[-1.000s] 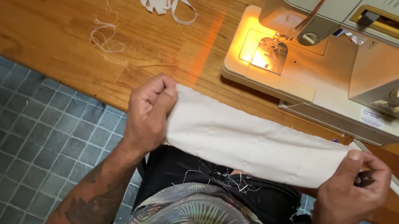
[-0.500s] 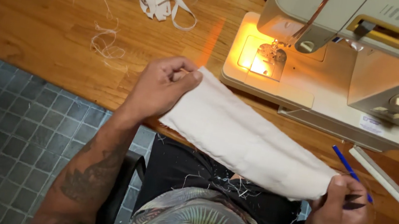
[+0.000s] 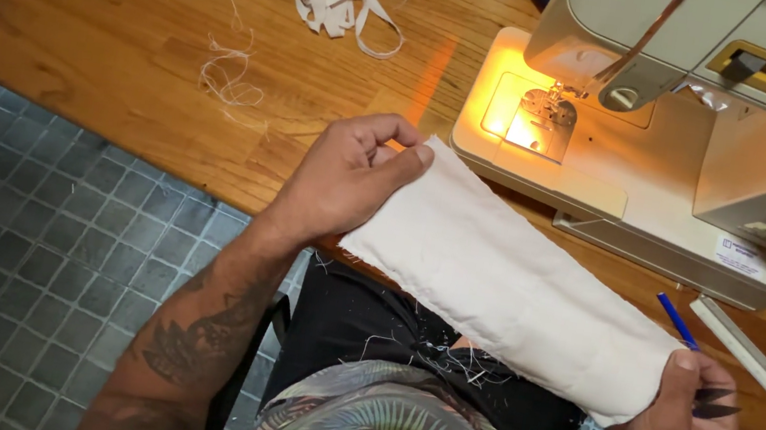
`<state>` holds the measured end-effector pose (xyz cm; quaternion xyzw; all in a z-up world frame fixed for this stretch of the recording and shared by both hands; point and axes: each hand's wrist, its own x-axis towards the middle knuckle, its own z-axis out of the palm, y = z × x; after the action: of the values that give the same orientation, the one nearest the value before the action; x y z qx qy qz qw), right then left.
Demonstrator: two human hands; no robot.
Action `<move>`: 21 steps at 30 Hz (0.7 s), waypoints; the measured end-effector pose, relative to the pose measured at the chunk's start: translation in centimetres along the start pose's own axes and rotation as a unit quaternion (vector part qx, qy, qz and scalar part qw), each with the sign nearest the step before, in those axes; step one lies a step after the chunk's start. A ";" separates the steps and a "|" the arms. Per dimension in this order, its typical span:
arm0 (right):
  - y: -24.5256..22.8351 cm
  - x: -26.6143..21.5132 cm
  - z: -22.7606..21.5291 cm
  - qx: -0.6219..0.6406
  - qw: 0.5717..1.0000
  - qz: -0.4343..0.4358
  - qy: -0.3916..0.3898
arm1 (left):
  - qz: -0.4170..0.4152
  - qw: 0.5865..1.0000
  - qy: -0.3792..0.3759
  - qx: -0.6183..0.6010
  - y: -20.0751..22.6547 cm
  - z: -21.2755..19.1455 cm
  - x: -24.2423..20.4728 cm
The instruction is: Trimming threads from a fabric piece and then unrolling and marking a large sheet of material
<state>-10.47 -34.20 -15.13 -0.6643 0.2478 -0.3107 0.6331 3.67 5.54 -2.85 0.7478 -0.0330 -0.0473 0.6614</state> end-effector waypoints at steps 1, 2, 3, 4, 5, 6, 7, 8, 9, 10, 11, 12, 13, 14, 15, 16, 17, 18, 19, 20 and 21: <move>0.2 0.0 -0.1 0.000 1.000 -0.001 0.001 | 0.000 1.000 -0.001 -0.001 0.0 -0.1 0.0; 0.4 0.0 -0.1 0.007 1.000 0.000 0.000 | 0.005 1.000 -0.002 0.008 0.0 -0.2 0.0; 0.6 0.0 -0.2 0.014 1.000 -0.001 0.001 | 0.010 1.000 -0.004 0.017 0.0 -0.2 0.0; 0.5 -0.1 -0.1 0.014 1.000 -0.002 0.003 | 0.011 1.000 -0.006 0.016 0.0 -0.3 0.2; 0.5 -0.1 -0.1 0.000 1.000 -0.001 0.008 | 0.009 1.000 -0.002 0.027 -0.1 -0.4 0.3; 0.4 -0.1 0.0 -0.014 1.000 0.000 0.012 | 0.007 0.999 0.001 0.037 -0.2 -0.5 0.5; 0.2 -0.4 0.2 -0.014 1.000 -0.002 0.013 | 0.008 0.999 0.000 0.036 -0.4 -0.6 0.7; -0.1 -0.7 0.3 -0.008 1.000 -0.002 0.005 | 0.005 1.000 0.001 0.028 -0.7 -0.7 1.0; -0.3 -0.8 0.7 0.001 1.000 -0.005 -0.001 | 0.005 1.000 0.000 0.021 -0.8 -0.8 1.4; 0.0 -1.0 0.7 0.003 1.000 -0.008 0.001 | 0.009 1.000 -0.001 0.020 -1.0 -1.1 2.0; 0.3 -1.3 0.6 0.031 0.999 0.033 -0.001 | 0.012 0.999 0.003 0.039 -1.2 -1.3 2.6; 0.6 -1.5 0.5 0.059 0.995 0.075 -0.002 | 0.016 0.998 0.006 0.057 -1.4 -1.5 3.1; 0.5 -2.1 0.7 0.060 0.995 0.074 -0.001 | 0.017 0.998 0.005 0.057 -1.7 -1.7 3.9; 0.3 -2.6 0.8 0.057 0.995 0.083 -0.013 | 0.032 0.996 0.001 0.086 -2.0 -1.9 4.8; 0.2 -3.2 1.0 0.054 0.994 0.092 -0.023 | 0.047 0.992 -0.006 0.115 -2.3 -2.0 5.8; 1.6 -3.9 0.3 0.055 0.994 0.091 -0.020 | 0.049 0.992 -0.008 0.114 -2.3 -2.1 6.7; 2.9 -4.6 -0.5 0.033 0.994 0.095 -0.042 | 0.065 0.984 -0.004 0.164 -2.3 -2.0 7.7; 4.2 -5.2 -1.3 0.012 0.993 0.099 -0.064 | 0.081 0.974 0.000 0.213 -2.4 -1.9 8.7; 4.3 -6.1 -1.3 0.012 0.993 0.096 -0.061 | 0.084 0.974 -0.002 0.212 -1.6 -1.3 9.2; 4.4 -6.9 -1.4 0.021 0.983 0.108 -0.149 | 0.117 0.967 0.000 0.225 -0.9 -0.8 9.7; 4.5 -7.9 -1.5 0.028 0.964 0.121 -0.235 | 0.148 0.960 0.001 0.237 -0.3 -0.1 10.2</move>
<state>-16.66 -29.89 -20.38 -0.6655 0.1617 -0.0738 0.7249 13.77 4.56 -3.38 0.8701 -0.1527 0.0612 0.4647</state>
